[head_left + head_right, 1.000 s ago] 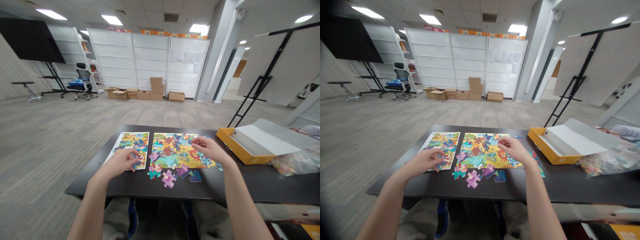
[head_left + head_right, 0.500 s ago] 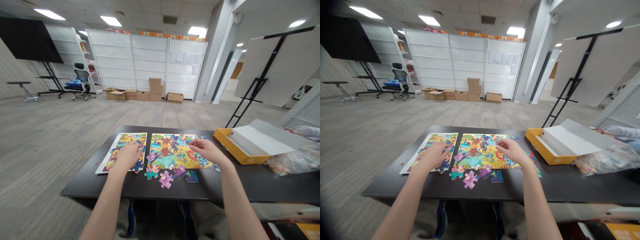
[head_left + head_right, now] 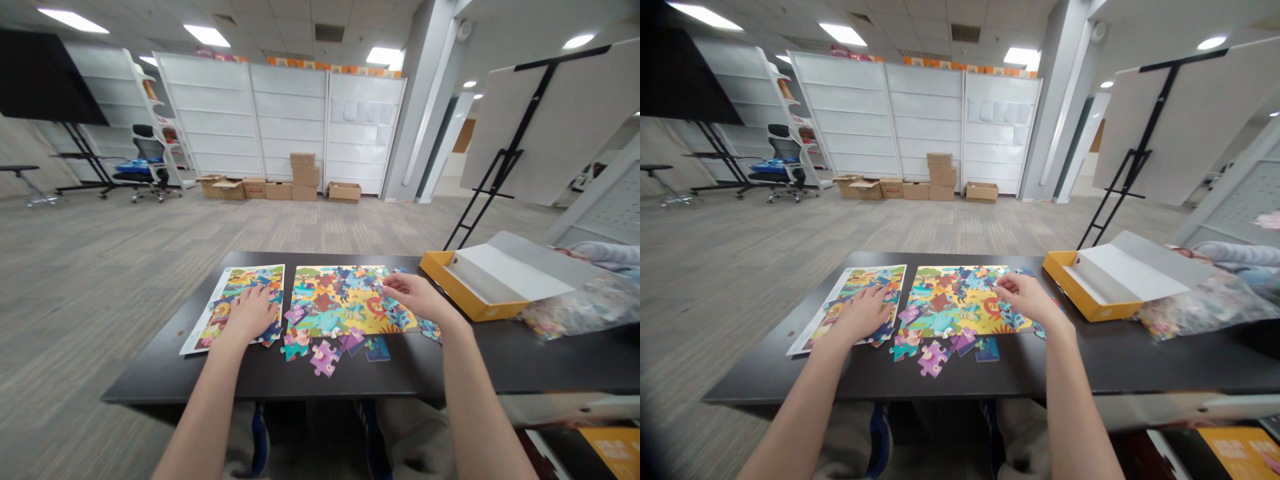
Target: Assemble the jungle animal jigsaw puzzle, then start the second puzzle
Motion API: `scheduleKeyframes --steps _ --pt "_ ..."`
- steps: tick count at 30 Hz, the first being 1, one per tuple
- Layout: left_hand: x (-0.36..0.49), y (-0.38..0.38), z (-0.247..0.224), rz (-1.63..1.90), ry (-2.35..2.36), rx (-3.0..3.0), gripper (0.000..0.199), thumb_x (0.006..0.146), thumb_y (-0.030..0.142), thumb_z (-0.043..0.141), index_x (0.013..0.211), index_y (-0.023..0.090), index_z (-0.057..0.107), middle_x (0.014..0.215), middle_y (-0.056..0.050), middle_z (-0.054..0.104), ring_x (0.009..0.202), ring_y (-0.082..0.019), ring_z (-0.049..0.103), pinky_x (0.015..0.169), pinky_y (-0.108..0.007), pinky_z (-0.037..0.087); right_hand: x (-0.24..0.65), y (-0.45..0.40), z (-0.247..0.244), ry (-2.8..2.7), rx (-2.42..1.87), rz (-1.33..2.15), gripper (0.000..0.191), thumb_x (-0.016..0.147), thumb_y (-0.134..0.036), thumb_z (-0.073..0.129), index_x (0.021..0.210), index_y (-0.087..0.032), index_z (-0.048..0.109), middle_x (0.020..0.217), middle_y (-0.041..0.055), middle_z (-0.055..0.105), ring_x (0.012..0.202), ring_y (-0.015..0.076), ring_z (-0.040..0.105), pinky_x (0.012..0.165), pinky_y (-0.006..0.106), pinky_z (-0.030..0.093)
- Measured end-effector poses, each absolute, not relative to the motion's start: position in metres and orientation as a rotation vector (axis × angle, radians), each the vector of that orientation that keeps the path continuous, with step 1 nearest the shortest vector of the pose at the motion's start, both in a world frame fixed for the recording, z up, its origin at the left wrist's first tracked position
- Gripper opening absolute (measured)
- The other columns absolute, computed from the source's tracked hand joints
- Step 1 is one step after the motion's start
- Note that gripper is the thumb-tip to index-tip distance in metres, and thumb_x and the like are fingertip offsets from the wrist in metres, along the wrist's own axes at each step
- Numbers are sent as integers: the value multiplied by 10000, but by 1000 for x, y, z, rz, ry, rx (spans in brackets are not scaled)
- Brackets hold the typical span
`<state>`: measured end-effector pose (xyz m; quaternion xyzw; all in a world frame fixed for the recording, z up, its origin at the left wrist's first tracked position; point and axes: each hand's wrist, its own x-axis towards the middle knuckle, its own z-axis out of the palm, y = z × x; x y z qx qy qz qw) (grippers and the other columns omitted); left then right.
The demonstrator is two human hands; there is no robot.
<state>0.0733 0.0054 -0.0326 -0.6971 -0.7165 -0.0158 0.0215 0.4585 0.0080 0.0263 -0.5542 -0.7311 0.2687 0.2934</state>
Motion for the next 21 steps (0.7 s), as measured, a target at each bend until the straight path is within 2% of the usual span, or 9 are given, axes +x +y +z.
scheduleKeyframes --steps 6,10,15,18,21 --pt "73 2 -34 -123 -2202 -2168 538 1010 394 364 1489 189 496 1583 -155 456 1456 -417 375 1105 -601 390 480 9 21 -2041 -1757 579 202 818 -371 736 923 -199 722 943 94 774 858 238 718 749 312 552" --pt "83 -3 -26 -293 -2118 -2185 515 1013 388 390 1480 194 493 1564 -167 473 1437 -400 397 1093 -603 403 486 12 11 -2126 -1996 548 360 673 -401 859 947 -209 729 945 75 770 841 241 710 719 303 519" --pt "104 -9 -20 -449 -1939 -2329 466 1021 411 433 1425 204 539 1510 -136 536 1425 -343 420 1148 -539 372 476 13 6 -2184 -2113 571 496 557 -373 908 975 -224 685 940 55 758 842 243 701 635 280 468" --pt "113 -12 -18 -488 -1863 -2385 437 1008 393 479 1390 203 572 1491 -132 552 1402 -342 446 1151 -541 371 471 10 10 -2229 -2125 544 486 531 -322 904 954 -224 685 927 51 753 842 244 693 629 281 458" --pt "118 -13 -17 -527 -1827 -2404 420 991 365 523 1374 206 589 1466 -128 574 1389 -339 462 1146 -525 386 472 6 13 -2257 -2073 625 375 528 -275 883 860 -219 717 830 34 748 783 228 692 603 271 451"
